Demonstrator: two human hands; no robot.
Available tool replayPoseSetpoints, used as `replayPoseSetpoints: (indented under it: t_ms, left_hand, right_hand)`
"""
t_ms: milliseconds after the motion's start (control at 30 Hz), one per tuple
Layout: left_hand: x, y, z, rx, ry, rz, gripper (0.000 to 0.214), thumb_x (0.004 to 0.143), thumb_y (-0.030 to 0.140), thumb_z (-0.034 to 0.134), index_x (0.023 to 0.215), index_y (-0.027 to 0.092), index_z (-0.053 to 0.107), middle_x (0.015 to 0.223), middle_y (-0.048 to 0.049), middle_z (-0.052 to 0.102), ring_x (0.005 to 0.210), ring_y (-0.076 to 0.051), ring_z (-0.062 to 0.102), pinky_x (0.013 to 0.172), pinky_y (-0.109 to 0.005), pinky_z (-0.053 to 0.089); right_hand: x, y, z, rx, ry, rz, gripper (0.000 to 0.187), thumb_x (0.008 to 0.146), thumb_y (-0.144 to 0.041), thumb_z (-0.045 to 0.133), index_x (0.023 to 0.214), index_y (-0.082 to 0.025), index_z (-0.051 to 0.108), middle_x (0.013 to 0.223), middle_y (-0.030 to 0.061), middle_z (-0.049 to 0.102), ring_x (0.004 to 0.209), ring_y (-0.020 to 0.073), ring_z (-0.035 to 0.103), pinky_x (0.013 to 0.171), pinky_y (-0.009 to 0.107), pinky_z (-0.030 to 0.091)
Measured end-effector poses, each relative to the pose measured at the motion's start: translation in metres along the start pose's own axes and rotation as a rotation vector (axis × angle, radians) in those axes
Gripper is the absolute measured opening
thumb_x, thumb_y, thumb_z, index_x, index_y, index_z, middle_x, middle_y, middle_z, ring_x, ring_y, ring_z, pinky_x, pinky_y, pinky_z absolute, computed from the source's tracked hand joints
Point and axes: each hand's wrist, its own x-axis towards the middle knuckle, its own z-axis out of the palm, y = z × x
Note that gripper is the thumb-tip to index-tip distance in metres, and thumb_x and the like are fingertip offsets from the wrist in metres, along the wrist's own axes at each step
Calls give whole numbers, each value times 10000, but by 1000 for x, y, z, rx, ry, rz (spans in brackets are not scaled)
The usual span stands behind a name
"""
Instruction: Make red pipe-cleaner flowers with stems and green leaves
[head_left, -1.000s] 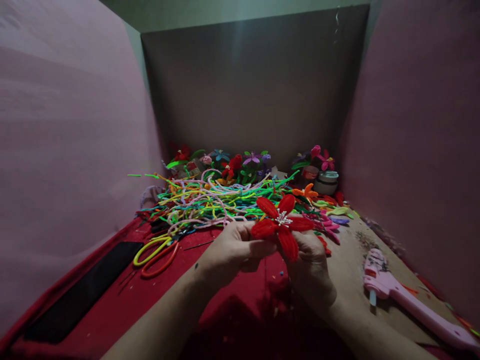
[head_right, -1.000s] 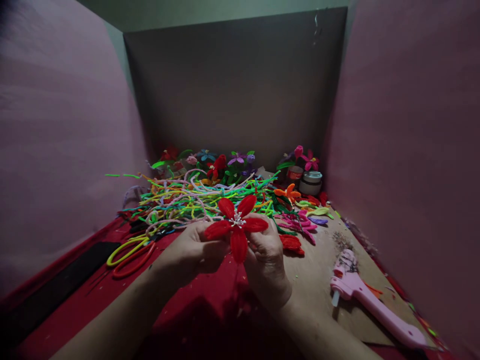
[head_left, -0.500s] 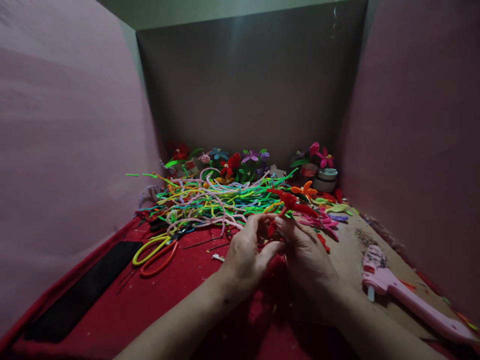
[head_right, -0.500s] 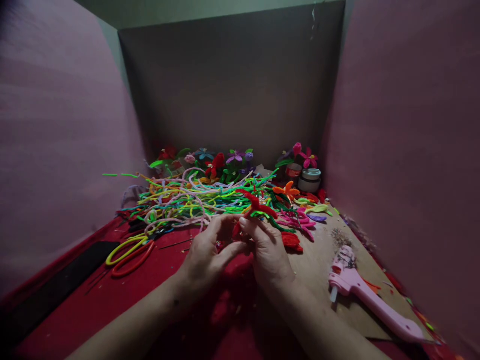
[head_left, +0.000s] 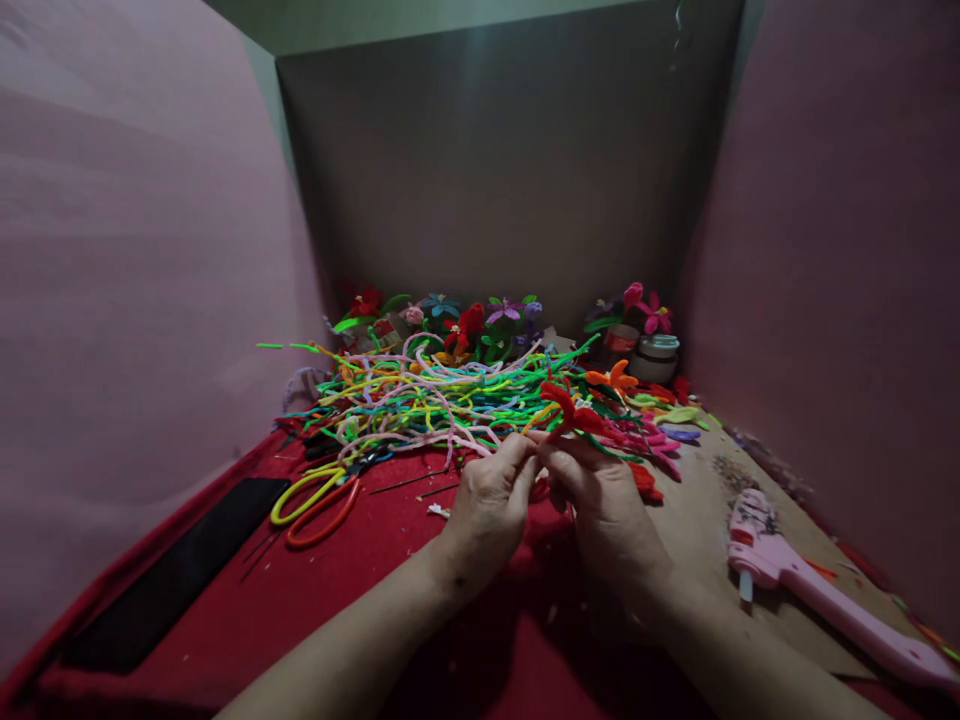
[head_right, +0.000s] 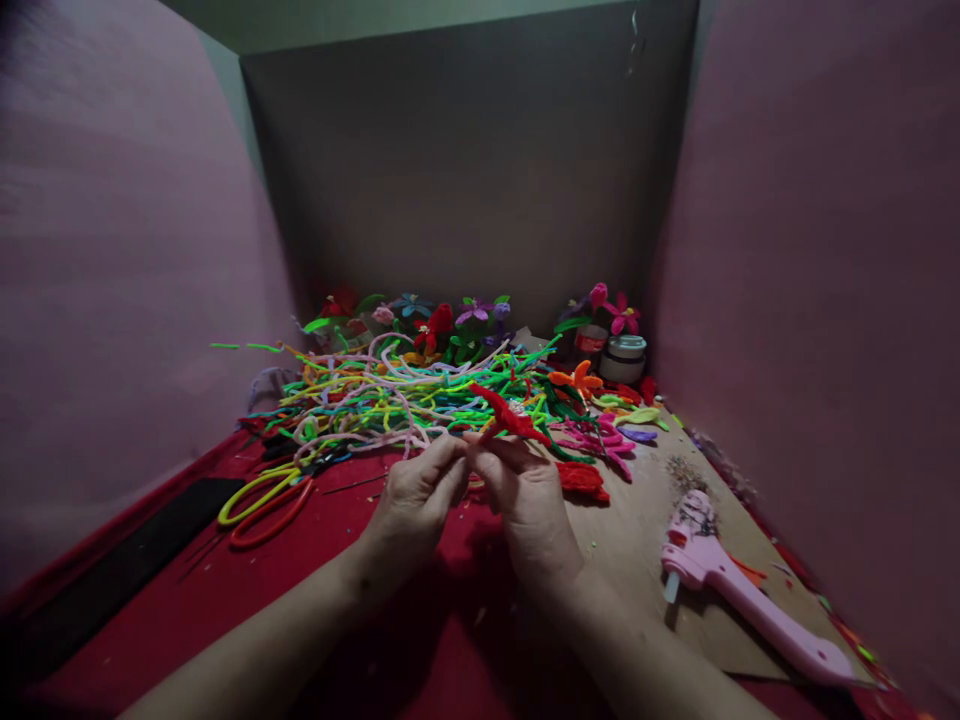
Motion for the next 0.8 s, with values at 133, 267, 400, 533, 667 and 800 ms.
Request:
replayPoseSetpoints:
  t_ms: [133,267,400,533,667,800]
  left_hand:
    - [3,10,-4,-343,-32,-189,158,832,250,455,706,167,503,534,56,406,459,-52,340,442,-180,281]
    - [5,14,-7,-648,-76,-363,197,801,282,513,658,162,449,477,78,373,389,-25,264,389,-166,200]
    - [6,10,-8,-905,-177,-450,190,813,304,529,706,160,466,453,85,374,346,-13,231,358,-146,171]
    - [6,4,-12,-1146,-298,-447,136,836,290,515,880,162,528,454,106,318,323,-6,130,324,-129,173]
    - [8,0,-15,-1220,-403,-451,142,850,280,494,906,160,547,466,106,294,325,-6,88,304,-128,194]
    - [7,6,-13,-992,-333,-427,187,847,334,482,822,159,542,479,92,332,326,-12,159,326,-148,228]
  right_hand:
    - [3,1,0,99,-45,-17,135,694,-292,671,798,-216,710,743,7,642,654,131,497,615,259,397]
    - [5,8,-6,114,-104,-27,160,736,-317,637,829,-200,694,806,26,634,684,140,507,613,268,400]
    - [10,15,-9,121,-142,15,180,757,-337,615,838,-195,691,699,8,589,586,112,444,543,255,356]
    - [13,16,-10,223,-230,87,215,743,-348,627,892,-207,693,652,3,586,546,110,425,529,254,346]
    - [13,14,-9,268,-265,61,207,740,-355,629,855,-199,701,615,2,561,535,107,419,523,250,350]
    - [12,15,-8,303,-200,43,167,725,-318,648,841,-209,701,675,7,600,553,105,445,536,251,363]
